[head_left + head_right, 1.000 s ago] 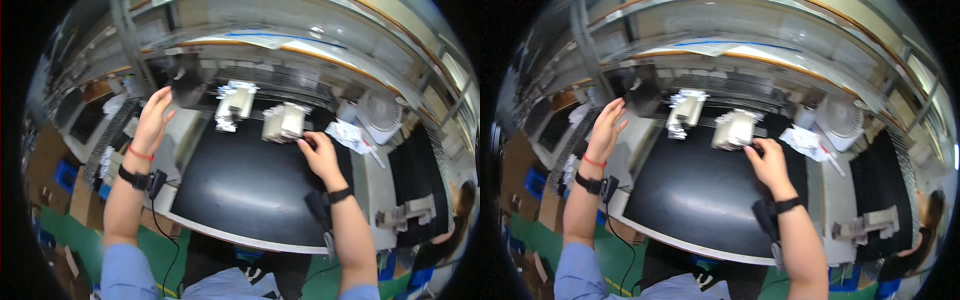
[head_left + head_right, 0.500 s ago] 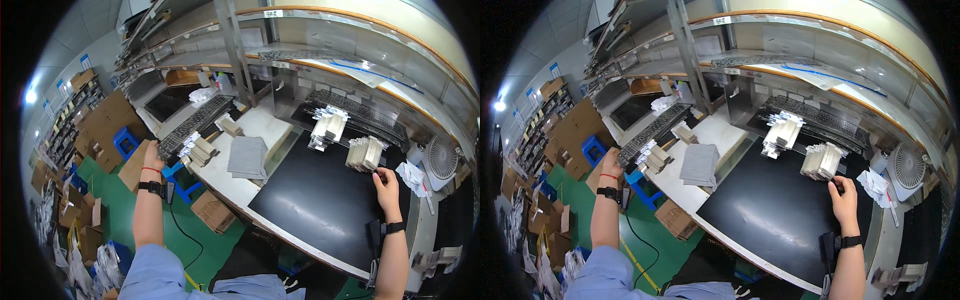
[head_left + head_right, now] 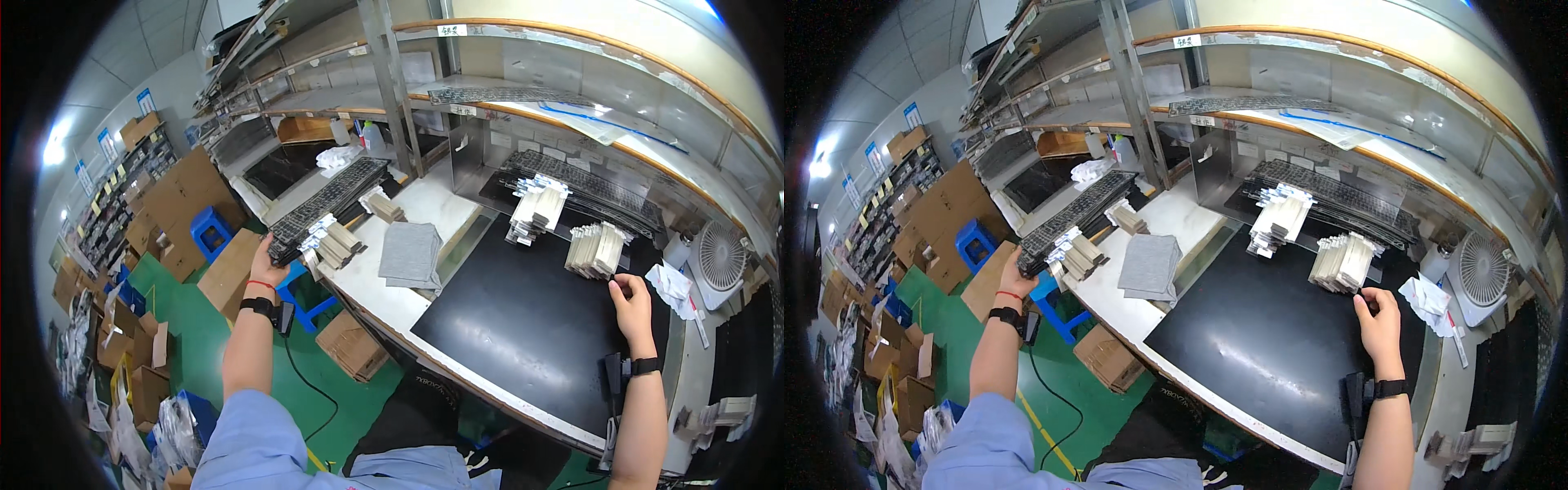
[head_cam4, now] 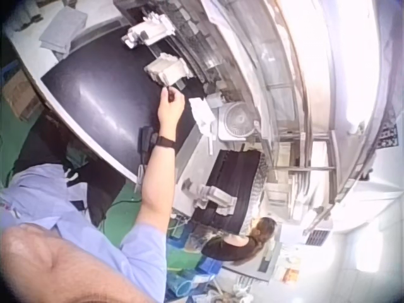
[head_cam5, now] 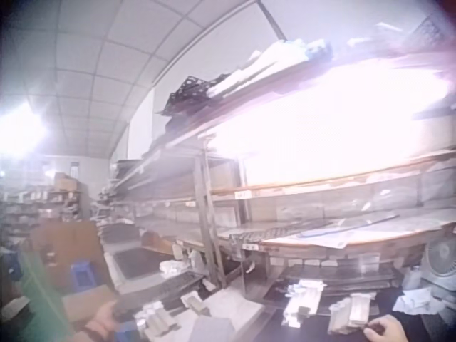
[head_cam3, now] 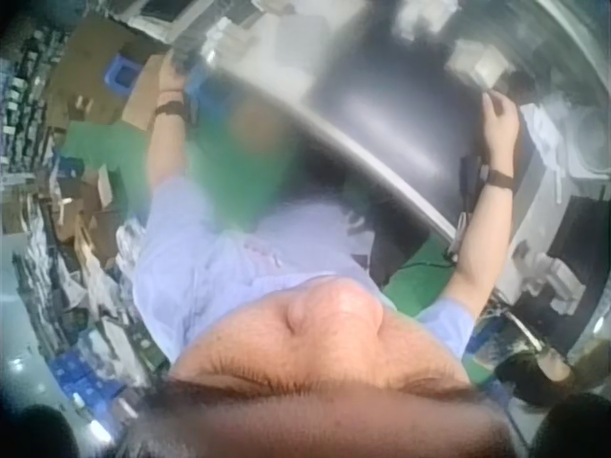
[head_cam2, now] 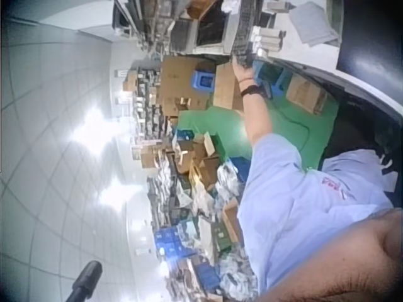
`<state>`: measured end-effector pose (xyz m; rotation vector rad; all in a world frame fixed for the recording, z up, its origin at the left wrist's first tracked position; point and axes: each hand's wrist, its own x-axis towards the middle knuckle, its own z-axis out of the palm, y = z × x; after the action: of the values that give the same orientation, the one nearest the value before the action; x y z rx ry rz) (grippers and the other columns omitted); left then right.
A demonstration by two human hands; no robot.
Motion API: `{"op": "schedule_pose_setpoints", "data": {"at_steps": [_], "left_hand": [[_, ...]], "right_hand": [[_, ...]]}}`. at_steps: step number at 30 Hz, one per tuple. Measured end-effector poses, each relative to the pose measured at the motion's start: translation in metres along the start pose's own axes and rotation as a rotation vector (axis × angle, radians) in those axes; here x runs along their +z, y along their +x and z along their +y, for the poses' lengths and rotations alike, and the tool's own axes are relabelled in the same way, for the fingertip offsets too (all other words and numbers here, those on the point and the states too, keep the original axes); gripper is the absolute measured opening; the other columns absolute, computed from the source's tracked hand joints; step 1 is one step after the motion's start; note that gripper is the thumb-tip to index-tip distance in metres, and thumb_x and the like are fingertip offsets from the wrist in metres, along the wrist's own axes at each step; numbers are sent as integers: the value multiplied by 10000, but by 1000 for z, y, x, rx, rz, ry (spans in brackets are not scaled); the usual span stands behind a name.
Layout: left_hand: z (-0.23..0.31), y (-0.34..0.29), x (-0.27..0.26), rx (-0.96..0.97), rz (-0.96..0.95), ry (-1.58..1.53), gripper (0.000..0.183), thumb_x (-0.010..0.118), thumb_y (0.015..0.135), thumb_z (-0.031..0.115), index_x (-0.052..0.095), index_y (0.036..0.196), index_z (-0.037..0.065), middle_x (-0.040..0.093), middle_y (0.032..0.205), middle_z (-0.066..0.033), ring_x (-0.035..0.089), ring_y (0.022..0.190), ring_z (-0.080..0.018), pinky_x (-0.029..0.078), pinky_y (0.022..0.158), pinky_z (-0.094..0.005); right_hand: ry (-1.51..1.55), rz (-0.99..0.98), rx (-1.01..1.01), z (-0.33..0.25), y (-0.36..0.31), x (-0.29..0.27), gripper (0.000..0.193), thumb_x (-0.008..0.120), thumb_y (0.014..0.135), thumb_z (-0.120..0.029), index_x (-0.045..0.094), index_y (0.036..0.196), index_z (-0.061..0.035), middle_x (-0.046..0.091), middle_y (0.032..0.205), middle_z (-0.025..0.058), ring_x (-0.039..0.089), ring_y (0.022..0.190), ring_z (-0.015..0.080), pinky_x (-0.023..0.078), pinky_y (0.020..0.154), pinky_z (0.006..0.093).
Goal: Sort and organize keyboard membrane circuits at a workstation.
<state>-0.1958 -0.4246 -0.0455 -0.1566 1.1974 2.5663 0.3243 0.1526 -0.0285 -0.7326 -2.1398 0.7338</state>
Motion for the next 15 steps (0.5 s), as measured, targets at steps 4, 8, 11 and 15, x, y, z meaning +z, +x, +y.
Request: {"op": "schedule_pose_setpoints", "data": {"at_steps": [4,8,11,15], "left_hand": [[8,12,19,5,162,218,242,685,928,238,662,1149,141,716,1142,-71,658,1008,-262,486,912,-504],[38,14,46,51,-25,189,206,617,977,117,618,1150,5,666,1202,-175,659,1083,-330,516,1000,-586],[40,0,72,8,13,113,219,590,1002,100,591,1174,-35,640,1250,-198,634,1142,-350,514,1031,-560],[5,-18,75,-29,38,148,275,550,1026,131,563,1235,-47,613,1310,-197,619,1179,-355,505,1049,-566]], "right_hand": [[-12,-14,18,-3,0,1,219,733,894,-134,684,1032,30,650,944,102,617,844,198,503,794,319],[-17,-9,10,2,1,4,216,732,895,-132,684,1028,31,648,939,100,616,844,196,501,795,316],[10,14,21,3,0,1,214,732,896,-134,684,1025,30,646,935,99,615,847,195,501,795,315],[-36,2,25,4,1,0,212,733,898,-138,687,1025,26,645,933,100,613,843,194,501,793,316]]}}
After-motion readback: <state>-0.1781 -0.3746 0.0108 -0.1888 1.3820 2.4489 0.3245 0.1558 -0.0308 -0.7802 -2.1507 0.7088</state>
